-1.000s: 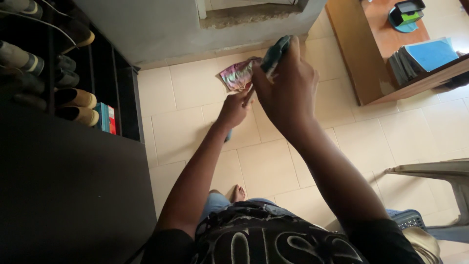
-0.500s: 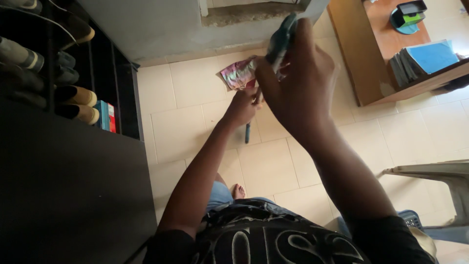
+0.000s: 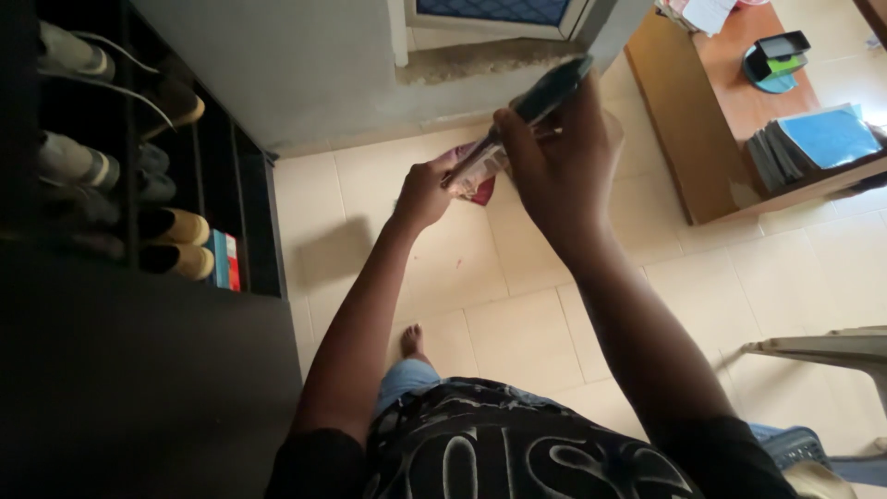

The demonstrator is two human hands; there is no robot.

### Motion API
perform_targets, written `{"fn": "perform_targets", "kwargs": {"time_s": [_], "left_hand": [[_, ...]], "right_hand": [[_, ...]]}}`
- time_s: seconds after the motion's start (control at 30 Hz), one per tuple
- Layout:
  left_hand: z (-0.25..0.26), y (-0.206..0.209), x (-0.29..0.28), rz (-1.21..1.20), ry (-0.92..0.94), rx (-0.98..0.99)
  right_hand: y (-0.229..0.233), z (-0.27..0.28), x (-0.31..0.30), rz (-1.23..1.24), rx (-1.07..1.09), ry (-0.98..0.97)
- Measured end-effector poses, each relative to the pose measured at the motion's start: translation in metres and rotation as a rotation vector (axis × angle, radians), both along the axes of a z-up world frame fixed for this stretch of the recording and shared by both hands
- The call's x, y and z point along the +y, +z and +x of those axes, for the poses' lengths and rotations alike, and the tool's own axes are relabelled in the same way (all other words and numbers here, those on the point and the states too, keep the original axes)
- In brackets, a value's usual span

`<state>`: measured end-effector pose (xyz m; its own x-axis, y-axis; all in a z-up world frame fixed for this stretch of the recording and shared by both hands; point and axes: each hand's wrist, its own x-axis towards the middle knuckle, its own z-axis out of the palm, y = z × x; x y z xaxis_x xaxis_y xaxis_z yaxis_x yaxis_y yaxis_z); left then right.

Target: Assembling the segments of a mop handle by connecting them together.

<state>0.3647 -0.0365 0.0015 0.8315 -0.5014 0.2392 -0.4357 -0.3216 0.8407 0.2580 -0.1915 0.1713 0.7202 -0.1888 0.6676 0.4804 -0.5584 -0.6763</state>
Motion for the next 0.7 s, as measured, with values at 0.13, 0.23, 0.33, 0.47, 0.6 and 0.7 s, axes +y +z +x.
{"fn": "perform_targets", "kwargs": {"time_s": [0.13,0.23,0.33,0.47,0.6,0.7], "left_hand": [[0.053,-0.069,0.018,0.041,0.048,-0.1],[0.079,-0.104,0.032,0.144,0.086,-0.161],[0.097,-0.124,0.04,0.203,0.088,-0.123],[0.099,-0.116,0.031,0.135,0.067,-0.107],[0.089,-0.089,0.015,0.062,-0.002,-0.127],[0.09,-0.112,-0.001,0.054,-0.06,-0.037]], "right_hand": [[-0.021,0.029,0.014,0.086,0.034,-0.032],[-0.029,0.045,0.026,0.102,0.093,-0.105],[-0.037,0.06,0.036,0.077,0.14,-0.153],[-0.037,0.072,0.042,0.023,0.172,-0.195],[-0.025,0.072,0.042,-0.038,0.217,-0.258],[-0.018,0.073,0.038,-0.119,0.192,-0.299]]}}
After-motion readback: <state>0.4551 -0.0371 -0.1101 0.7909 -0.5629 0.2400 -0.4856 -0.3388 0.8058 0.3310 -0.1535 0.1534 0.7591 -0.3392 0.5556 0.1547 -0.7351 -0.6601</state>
